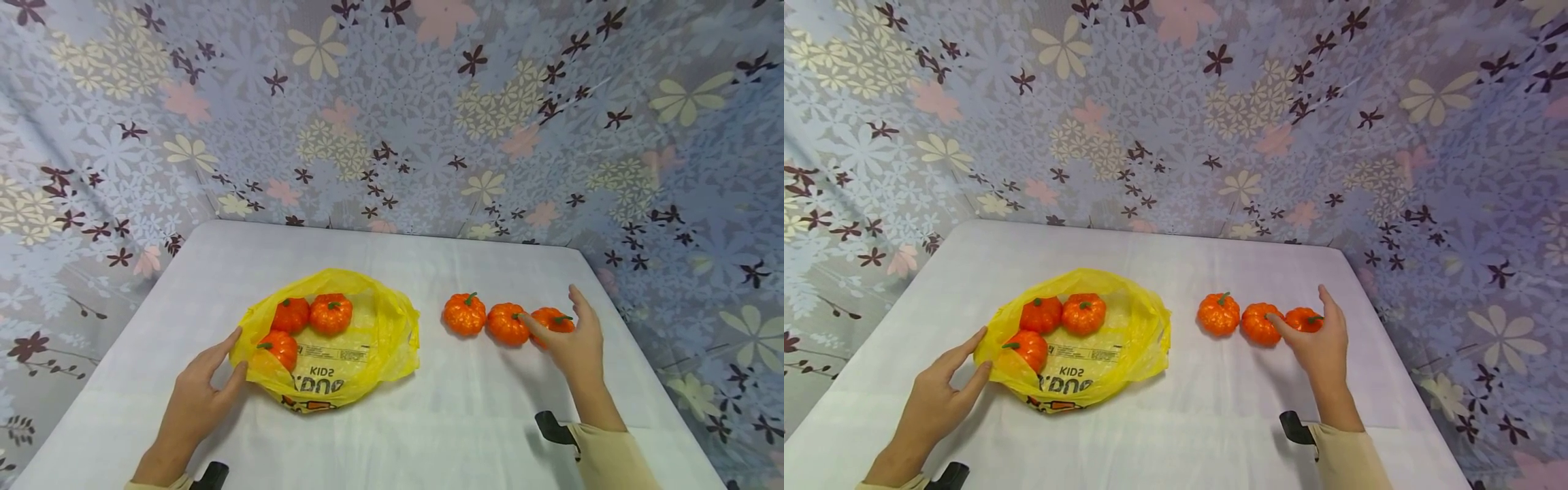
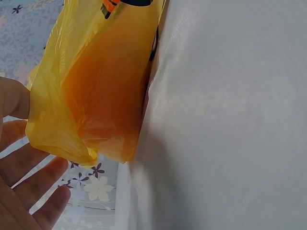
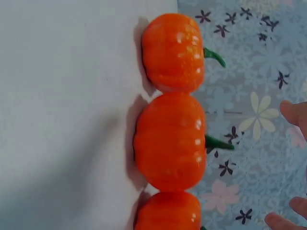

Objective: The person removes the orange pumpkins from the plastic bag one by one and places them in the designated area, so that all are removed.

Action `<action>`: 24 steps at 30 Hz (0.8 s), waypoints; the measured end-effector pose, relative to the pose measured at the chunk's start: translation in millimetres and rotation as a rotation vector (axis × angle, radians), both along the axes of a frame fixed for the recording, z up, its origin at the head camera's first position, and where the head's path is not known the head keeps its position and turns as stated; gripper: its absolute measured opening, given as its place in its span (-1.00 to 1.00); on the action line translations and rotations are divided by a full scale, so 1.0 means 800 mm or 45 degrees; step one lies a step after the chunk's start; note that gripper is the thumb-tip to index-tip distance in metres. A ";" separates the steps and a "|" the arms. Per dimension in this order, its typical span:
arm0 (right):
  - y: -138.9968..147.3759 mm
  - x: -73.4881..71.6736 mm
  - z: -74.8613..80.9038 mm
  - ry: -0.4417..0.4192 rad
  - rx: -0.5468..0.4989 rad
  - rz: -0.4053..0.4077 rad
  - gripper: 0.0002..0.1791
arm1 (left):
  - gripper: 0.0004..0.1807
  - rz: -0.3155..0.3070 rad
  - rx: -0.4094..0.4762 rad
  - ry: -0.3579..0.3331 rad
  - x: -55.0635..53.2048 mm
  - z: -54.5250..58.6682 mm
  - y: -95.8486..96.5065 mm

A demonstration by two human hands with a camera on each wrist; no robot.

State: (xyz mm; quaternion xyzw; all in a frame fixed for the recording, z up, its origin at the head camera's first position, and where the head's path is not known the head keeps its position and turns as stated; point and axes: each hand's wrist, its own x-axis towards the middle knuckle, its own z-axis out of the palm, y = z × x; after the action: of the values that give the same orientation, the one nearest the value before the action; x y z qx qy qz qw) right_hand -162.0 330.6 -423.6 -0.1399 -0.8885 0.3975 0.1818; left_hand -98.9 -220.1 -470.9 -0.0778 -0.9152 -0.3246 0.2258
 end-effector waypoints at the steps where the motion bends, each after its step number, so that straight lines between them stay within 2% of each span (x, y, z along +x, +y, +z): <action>1: -0.003 -0.001 -0.001 0.004 -0.004 0.010 0.14 | -0.38 0.001 0.000 0.002 0.000 0.000 0.000; 11: -0.034 -0.007 -0.004 0.003 -0.013 0.096 0.09 | -0.39 0.028 -0.005 -0.030 0.004 -0.003 -0.002; 18: -0.062 -0.015 -0.004 0.054 0.032 0.163 0.08 | -0.37 0.021 -0.005 -0.006 0.000 -0.006 -0.002; 24: -0.087 -0.019 -0.004 0.053 0.035 0.222 0.05 | -0.37 0.019 0.003 0.002 -0.002 -0.005 -0.001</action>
State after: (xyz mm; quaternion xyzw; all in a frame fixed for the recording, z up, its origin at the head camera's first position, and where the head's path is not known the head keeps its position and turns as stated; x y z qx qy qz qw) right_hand -176.9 261.1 -426.9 -0.0514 -0.8987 0.4023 0.1668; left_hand -100.6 -220.5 -474.8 -0.0711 -0.9151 -0.3240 0.2292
